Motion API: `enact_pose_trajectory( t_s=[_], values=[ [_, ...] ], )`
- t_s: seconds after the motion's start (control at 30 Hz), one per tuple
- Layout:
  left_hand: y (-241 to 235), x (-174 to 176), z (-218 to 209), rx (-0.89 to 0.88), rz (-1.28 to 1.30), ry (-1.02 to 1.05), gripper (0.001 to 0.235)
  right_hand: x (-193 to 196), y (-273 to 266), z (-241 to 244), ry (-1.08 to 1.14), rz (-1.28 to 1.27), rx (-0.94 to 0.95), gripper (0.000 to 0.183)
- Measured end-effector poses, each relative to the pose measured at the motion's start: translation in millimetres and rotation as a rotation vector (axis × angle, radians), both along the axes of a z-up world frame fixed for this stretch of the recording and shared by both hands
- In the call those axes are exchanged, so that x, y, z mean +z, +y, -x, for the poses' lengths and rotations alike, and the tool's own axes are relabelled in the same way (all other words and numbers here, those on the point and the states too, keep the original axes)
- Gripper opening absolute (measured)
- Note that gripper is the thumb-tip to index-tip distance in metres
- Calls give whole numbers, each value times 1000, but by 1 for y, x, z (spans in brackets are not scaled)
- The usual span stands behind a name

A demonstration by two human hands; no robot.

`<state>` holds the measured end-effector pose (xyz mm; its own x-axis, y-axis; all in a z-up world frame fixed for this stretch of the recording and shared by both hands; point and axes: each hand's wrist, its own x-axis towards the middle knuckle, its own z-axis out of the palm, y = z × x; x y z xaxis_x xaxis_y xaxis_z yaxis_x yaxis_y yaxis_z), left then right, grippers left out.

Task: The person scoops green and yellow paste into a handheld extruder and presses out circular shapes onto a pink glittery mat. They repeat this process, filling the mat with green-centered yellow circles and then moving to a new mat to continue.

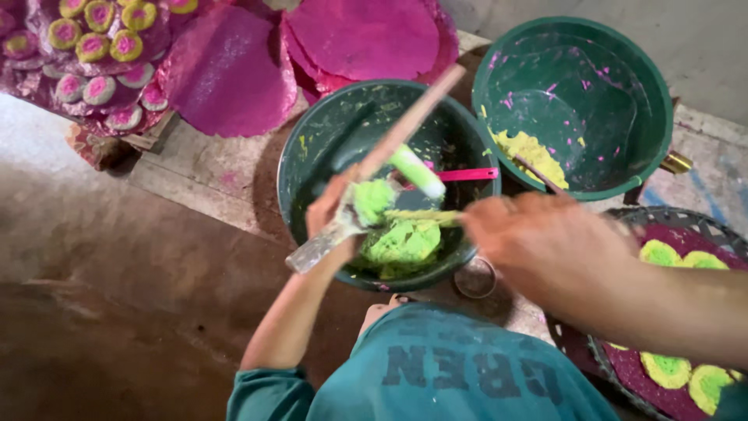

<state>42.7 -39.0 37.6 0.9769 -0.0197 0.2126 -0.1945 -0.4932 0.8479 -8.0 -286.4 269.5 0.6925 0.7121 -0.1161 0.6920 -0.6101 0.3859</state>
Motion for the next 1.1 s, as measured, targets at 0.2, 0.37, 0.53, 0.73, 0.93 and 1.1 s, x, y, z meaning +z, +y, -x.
enact_pose_trajectory(
  t_s=[0.2,0.37,0.53,0.73,0.93,1.1],
  values=[
    [14,34,-1,-62,-188,-307,77,-15,-14,-23,98,-123,-38,26],
    [-12,22,-6,-92,-41,-317,86,-39,53,-22,-157,174,143,17],
    [3,6,-3,61,93,-53,54,-8,37,-16,29,-62,77,28],
    [3,31,-10,359,-48,-412,46,-62,16,-33,231,-944,-68,47],
    [18,60,-15,334,-379,-465,77,-164,28,-16,544,-1239,-86,48],
    [10,68,-16,317,-414,-455,81,-157,-4,-36,648,-1272,-188,40]
  ],
)
